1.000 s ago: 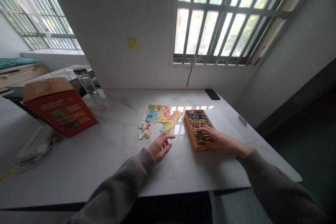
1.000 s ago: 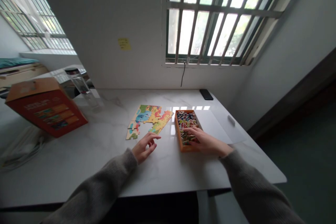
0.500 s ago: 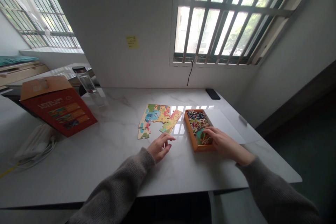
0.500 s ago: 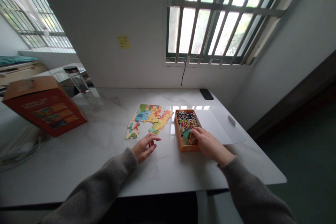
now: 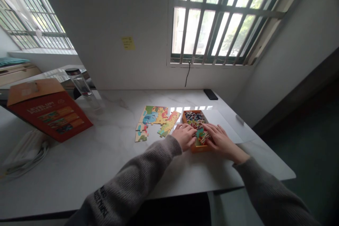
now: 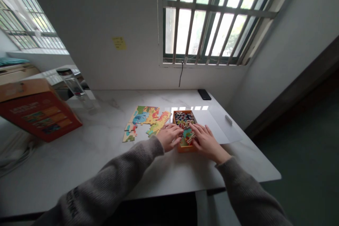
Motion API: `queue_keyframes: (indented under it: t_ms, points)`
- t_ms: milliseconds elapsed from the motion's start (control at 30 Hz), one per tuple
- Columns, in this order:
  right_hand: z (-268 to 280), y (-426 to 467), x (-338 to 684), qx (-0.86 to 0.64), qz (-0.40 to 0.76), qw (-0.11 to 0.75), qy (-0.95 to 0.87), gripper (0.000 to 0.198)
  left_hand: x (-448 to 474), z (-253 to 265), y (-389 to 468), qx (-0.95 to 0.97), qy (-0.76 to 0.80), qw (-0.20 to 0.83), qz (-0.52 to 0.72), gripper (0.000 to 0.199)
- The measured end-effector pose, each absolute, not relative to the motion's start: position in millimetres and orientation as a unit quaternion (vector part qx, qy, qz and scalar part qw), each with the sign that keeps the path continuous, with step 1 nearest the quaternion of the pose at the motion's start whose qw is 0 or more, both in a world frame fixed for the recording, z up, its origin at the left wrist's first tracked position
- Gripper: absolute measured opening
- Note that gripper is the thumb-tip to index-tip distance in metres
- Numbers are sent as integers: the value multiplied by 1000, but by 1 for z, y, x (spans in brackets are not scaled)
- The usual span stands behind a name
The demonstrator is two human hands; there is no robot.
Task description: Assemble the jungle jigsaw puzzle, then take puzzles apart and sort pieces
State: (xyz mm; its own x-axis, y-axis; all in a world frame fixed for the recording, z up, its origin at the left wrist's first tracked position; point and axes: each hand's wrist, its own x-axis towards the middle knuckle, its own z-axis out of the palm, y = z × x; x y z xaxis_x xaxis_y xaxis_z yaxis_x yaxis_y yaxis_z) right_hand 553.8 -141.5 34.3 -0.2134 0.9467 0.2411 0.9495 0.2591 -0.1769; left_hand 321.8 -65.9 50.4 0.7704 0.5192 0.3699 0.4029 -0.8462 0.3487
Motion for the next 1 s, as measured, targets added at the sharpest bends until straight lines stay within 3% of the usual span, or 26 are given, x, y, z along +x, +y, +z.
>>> queue_keyframes:
  t_ms: [167,333,500,667,833,1000]
  points:
    - [39,-141,559,-585,53,173,-791,67,348,47,-61,953,189,116,209,31]
    - [36,-144,561,-598,-33,159,-785,52,366,29,-53,960,188,127,162,46]
    - [34,-144,567,-608,-67,138,-779,46,365,19,-50,953,174,128,213,29]
    - [33,-144,565,-614,-26,157,-773,47,340,33,-52,932,172,146,284,27]
    - [31,-146,559,-615,-24,158,-772,43,312,32,-63,946,154,128,255,22]
    - [47,-155,511,-588,-81,281,-755,46,286,26,-56,943,144,152,257,33]
